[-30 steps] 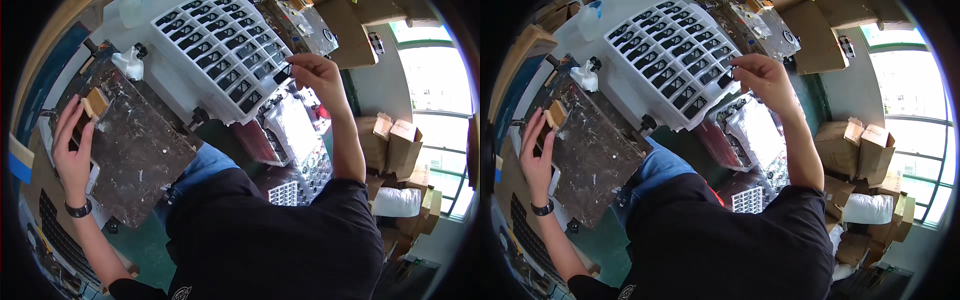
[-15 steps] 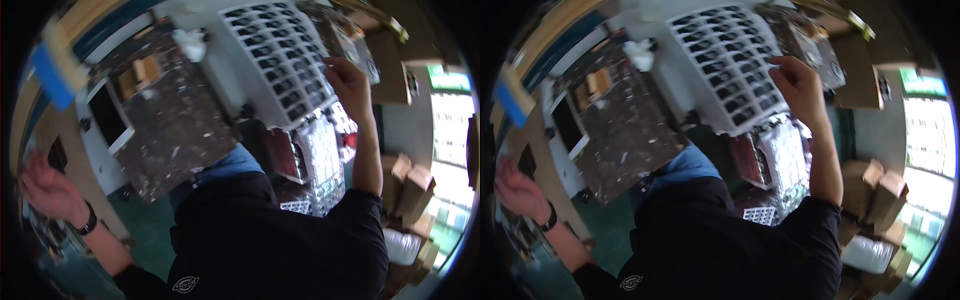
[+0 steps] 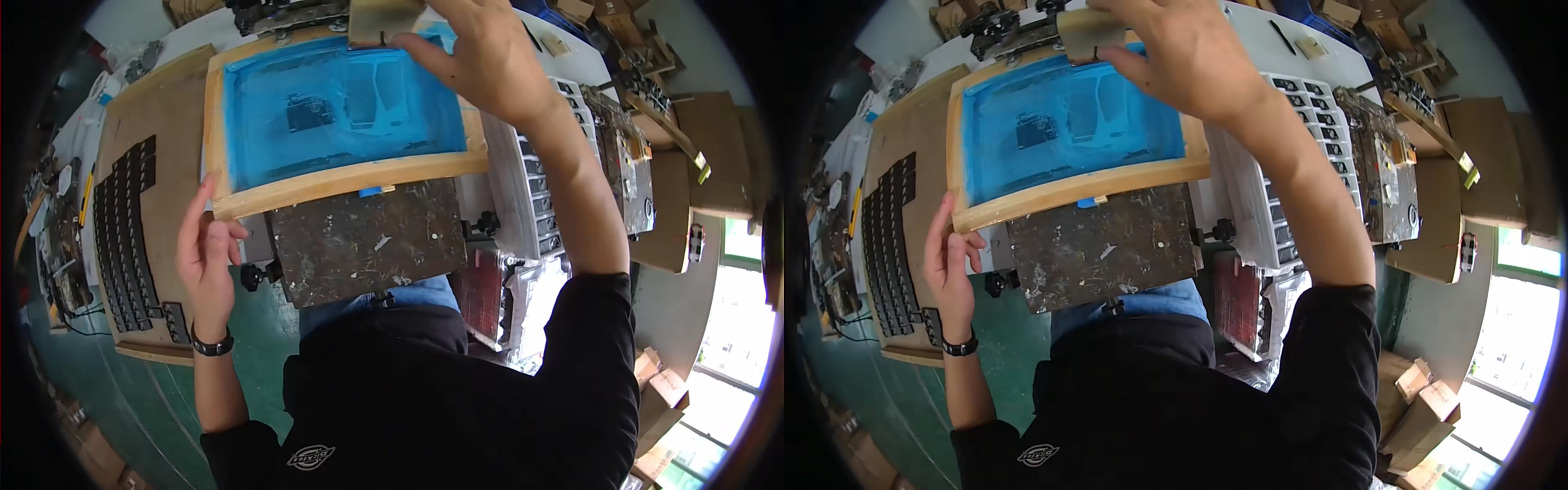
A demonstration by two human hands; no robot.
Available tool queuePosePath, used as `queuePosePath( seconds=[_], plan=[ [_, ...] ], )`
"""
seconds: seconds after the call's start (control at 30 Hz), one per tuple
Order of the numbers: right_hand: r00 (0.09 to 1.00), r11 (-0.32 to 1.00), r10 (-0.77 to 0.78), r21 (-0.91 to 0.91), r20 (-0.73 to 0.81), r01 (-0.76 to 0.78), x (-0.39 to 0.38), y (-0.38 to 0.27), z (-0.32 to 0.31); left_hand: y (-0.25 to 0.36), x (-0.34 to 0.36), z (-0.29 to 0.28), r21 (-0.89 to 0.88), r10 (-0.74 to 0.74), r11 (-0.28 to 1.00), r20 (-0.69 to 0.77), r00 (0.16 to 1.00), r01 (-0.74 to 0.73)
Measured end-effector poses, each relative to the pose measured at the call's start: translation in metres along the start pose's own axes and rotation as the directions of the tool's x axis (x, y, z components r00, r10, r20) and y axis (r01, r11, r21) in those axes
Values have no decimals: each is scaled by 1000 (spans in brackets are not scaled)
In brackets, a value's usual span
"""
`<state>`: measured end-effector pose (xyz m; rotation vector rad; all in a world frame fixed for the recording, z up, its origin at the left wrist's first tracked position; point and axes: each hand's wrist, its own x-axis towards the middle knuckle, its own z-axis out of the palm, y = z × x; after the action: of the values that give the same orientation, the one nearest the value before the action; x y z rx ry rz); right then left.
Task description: Apply ink to small parts using a manual screen printing frame and then package the finished parts.
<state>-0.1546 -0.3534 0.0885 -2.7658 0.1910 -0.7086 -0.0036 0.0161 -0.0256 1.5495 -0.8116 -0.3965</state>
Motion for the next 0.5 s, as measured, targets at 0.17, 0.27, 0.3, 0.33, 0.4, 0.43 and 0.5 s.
queuePosePath(
  seconds=[0.17,0.27,0.3,0.33,0.4,0.43,0.5],
  plan=[
    [977,978,-209,29,33,208,-5,-20,16,2,1,0,-33,-22,999,14,1000,23],
    [972,973,-233,13,43,232,-38,-46,-1,3,6,-2,-67,-33,997,13,999,34],
    [971,973,-228,2,70,229,-45,-50,-7,3,8,-1,-89,-22,996,42,999,26],
    [964,965,-261,25,48,260,-51,-50,-13,4,10,-1,-105,-13,994,64,998,20],
    [961,978,-200,103,192,183,-52,-46,-24,8,8,-1,-117,55,992,80,995,-46],
    [978,983,-153,119,141,137,-47,-40,-24,10,4,0,-99,-14,995,61,998,20],
    [984,968,-149,217,95,126,-30,-25,-16,15,-6,-5,-46,35,998,71,997,-32]
  ],
)
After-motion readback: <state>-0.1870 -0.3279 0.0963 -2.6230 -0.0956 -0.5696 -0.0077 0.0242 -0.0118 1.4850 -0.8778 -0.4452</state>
